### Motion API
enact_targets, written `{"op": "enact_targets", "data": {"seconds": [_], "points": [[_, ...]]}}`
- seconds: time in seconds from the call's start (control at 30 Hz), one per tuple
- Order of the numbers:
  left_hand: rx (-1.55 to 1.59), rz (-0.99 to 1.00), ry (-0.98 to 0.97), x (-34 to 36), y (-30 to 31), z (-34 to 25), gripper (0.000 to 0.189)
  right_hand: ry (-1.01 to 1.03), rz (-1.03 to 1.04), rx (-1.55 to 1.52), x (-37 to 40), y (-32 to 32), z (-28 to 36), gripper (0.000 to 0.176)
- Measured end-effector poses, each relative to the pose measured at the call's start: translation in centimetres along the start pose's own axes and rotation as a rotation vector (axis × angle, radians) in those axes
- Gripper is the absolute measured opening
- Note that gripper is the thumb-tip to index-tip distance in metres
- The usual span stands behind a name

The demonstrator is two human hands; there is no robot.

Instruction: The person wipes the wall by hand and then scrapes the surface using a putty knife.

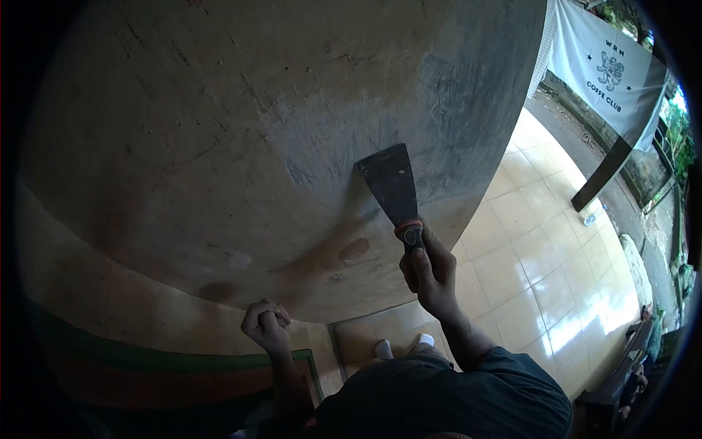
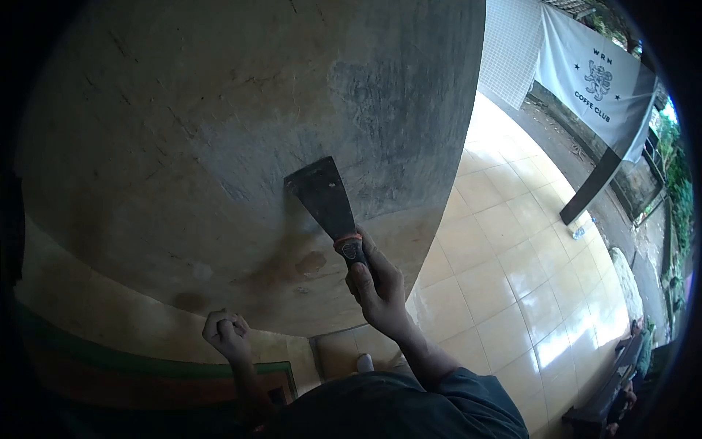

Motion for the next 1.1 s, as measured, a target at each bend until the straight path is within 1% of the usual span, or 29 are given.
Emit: {"op": "enact_targets", "data": {"seconds": [0.03,0.07,0.1,0.13,0.2,0.27,0.3,0.33,0.37,0.4,0.43,0.47,0.5,0.57,0.6,0.67,0.7,0.77,0.9,0.97,1.0,1.03,1.07,1.1], "points": [[0.032,0.001,-0.044,-0.9,-0.3,-1.1,0.020,0.003,-0.012,0.003,0.5,0.2,0.0,0.047],[0.065,0.000,-0.092,-1.7,-0.5,-1.8,0.021,-0.029,-0.024,-0.034,1.4,0.5,-0.4,0.043],[0.070,0.009,-0.096,-2.3,-0.6,-1.8,0.021,-0.064,-0.034,-0.072,2.4,0.7,-0.9,0.039],[0.107,0.022,-0.124,-2.7,-0.7,-2.1,0.020,-0.097,-0.072,-0.046,3.4,1.1,-1.6,0.035],[0.146,0.044,-0.143,-3.3,-0.6,-2.0,0.019,-0.091,-0.091,-0.065,3.3,1.0,-1.8,0.035],[0.207,0.105,-0.123,-4.4,-0.5,-1.6,0.013,-0.084,-0.124,-0.088,2.5,0.7,-1.7,0.035],[0.209,0.117,-0.120,-4.8,-0.4,-1.8,0.013,-0.020,-0.131,-0.063,1.2,0.3,-0.9,0.034],[0.203,0.190,-0.073,-5.3,-1.1,-1.9,0.010,0.044,-0.138,-0.039,0.6,0.1,-0.1,0.034],[0.198,0.262,-0.030,-5.7,-1.8,-1.8,0.010,0.051,-0.147,-0.038,0.8,0.3,0.2,0.034],[0.199,0.272,-0.036,-6.3,-1.8,-1.7,0.010,0.031,-0.145,-0.012,0.9,0.4,0.2,0.034],[0.076,0.259,0.029,-6.9,-1.8,-0.7,0.010,0.010,-0.141,0.011,1.1,0.5,0.0,0.033],[-0.048,0.243,0.096,-7.3,-1.3,0.3,0.011,0.010,-0.155,-0.062,1.9,0.3,-0.5,0.043],[-0.051,0.247,0.095,-7.6,-1.2,0.3,0.011,0.011,-0.160,-0.065,2.0,0.2,-0.8,0.043],[-0.072,0.236,0.198,-8.0,-1.1,1.4,0.006,-0.020,-0.190,-0.063,2.2,0.5,-1.5,0.044],[-0.070,0.246,0.199,-8.0,-1.2,1.5,0.006,-0.019,-0.199,-0.059,2.0,0.4,-1.4,0.044],[-0.046,0.180,0.239,-8.0,-0.7,1.9,0.004,0.018,-0.179,-0.032,0.9,0.0,-0.7,0.034],[-0.043,0.180,0.240,-8.0,-0.4,2.2,0.004,0.018,-0.179,-0.029,1.3,0.1,-0.5,0.034],[-0.041,0.257,0.239,-8.2,-0.2,2.8,0.006,-0.027,-0.149,-0.099,2.4,-0.2,-0.9,0.035],[-0.025,0.201,0.281,-7.9,-0.3,2.4,0.006,-0.078,-0.209,-0.159,3.4,-0.6,-2.0,0.036],[-0.078,0.204,0.311,-8.1,-0.4,2.7,0.008,-0.029,-0.163,-0.079,1.5,-0.4,-0.4,0.038],[-0.075,0.210,0.312,-8.0,-0.7,2.6,0.008,-0.023,-0.134,-0.103,0.8,-0.2,0.3,0.040],[-0.045,0.172,0.334,-7.8,-0.6,2.5,0.008,-0.021,-0.137,-0.102,0.7,-0.1,1.3,0.040],[-0.015,0.131,0.351,-7.8,-0.5,2.4,0.008,0.085,-0.177,0.031,0.6,0.3,3.6,0.040],[-0.015,0.134,0.345,-7.7,-0.8,2.2,0.008,0.191,-0.217,0.163,0.7,0.7,5.4,0.041]]}}
Point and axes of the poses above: each hand's wrist, its own x-axis away from the middle knuckle, its own y-axis out of the back of the hand, z = x × y, the point moved 10 cm from there along -x, towards the middle knuckle, and after that the axes turned 5 degrees about y, right-handed, at the moved point
